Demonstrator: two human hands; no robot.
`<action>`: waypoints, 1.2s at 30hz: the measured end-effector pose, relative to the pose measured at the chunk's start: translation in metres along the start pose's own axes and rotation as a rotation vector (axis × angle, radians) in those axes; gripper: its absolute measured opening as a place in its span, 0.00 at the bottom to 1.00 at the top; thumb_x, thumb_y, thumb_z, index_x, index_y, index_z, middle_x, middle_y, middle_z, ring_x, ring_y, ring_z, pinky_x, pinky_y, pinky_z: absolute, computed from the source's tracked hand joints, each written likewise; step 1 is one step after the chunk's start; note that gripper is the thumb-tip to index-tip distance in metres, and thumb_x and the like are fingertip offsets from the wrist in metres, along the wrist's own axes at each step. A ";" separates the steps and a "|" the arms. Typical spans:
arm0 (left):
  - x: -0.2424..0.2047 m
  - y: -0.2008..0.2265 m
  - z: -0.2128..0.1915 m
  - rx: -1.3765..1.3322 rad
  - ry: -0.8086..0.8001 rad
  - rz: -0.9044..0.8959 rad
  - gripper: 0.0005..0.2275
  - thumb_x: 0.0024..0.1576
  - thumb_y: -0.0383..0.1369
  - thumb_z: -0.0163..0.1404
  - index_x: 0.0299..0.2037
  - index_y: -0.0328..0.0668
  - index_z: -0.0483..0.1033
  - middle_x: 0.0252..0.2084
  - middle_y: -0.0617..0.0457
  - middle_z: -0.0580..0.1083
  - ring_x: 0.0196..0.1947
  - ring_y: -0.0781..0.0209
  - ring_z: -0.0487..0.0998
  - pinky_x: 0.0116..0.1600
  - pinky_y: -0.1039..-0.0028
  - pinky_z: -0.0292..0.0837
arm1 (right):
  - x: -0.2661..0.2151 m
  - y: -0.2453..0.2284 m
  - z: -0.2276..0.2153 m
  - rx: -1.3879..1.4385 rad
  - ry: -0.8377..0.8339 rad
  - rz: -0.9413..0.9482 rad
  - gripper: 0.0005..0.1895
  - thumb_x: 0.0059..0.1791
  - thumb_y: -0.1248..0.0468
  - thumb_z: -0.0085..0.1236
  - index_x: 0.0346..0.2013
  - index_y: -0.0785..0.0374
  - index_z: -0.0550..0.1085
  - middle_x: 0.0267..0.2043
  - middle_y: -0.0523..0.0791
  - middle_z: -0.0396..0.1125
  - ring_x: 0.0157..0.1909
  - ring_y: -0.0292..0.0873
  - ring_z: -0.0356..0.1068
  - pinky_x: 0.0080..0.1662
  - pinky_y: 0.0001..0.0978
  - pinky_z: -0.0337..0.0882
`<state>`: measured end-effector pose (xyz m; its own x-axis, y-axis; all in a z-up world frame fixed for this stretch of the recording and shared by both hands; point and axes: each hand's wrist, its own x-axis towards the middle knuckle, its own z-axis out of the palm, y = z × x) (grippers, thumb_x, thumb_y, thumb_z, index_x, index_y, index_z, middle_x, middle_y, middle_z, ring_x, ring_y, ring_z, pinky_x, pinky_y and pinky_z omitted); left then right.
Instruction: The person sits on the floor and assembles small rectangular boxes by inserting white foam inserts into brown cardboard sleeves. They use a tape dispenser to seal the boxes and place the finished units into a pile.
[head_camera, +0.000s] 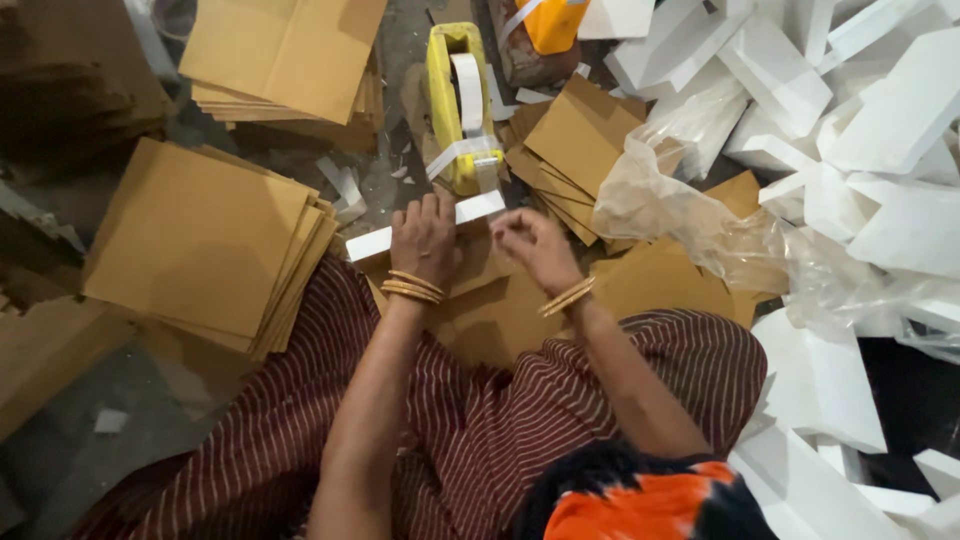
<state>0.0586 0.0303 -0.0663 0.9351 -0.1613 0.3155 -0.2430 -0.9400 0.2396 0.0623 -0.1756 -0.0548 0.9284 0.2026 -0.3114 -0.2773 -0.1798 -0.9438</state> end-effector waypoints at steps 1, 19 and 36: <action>0.001 0.001 -0.003 -0.003 -0.003 0.009 0.29 0.36 0.33 0.61 0.51 0.37 0.71 0.41 0.48 0.71 0.41 0.51 0.73 0.46 0.62 0.66 | -0.002 0.013 0.002 0.086 -0.026 0.012 0.09 0.51 0.65 0.58 0.45 0.63 0.76 0.36 0.37 0.72 0.36 0.30 0.70 0.40 0.23 0.73; 0.009 -0.001 -0.012 -0.057 -0.036 0.106 0.24 0.38 0.31 0.61 0.47 0.40 0.71 0.42 0.49 0.72 0.43 0.51 0.73 0.48 0.63 0.66 | 0.054 0.097 -0.016 -0.563 0.248 -0.082 0.17 0.45 0.62 0.66 0.45 0.66 0.77 0.39 0.51 0.76 0.40 0.45 0.76 0.45 0.34 0.74; -0.001 -0.005 -0.009 -0.042 0.078 0.156 0.22 0.44 0.32 0.61 0.49 0.44 0.70 0.42 0.52 0.71 0.44 0.54 0.73 0.49 0.65 0.66 | 0.119 0.037 -0.013 0.161 -0.257 0.116 0.14 0.50 0.59 0.61 0.43 0.68 0.80 0.39 0.41 0.78 0.40 0.33 0.75 0.46 0.26 0.74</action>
<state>0.0562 0.0377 -0.0592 0.8627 -0.2792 0.4217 -0.3958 -0.8917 0.2194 0.1653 -0.1703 -0.1257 0.8012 0.4299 -0.4163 -0.4322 -0.0656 -0.8994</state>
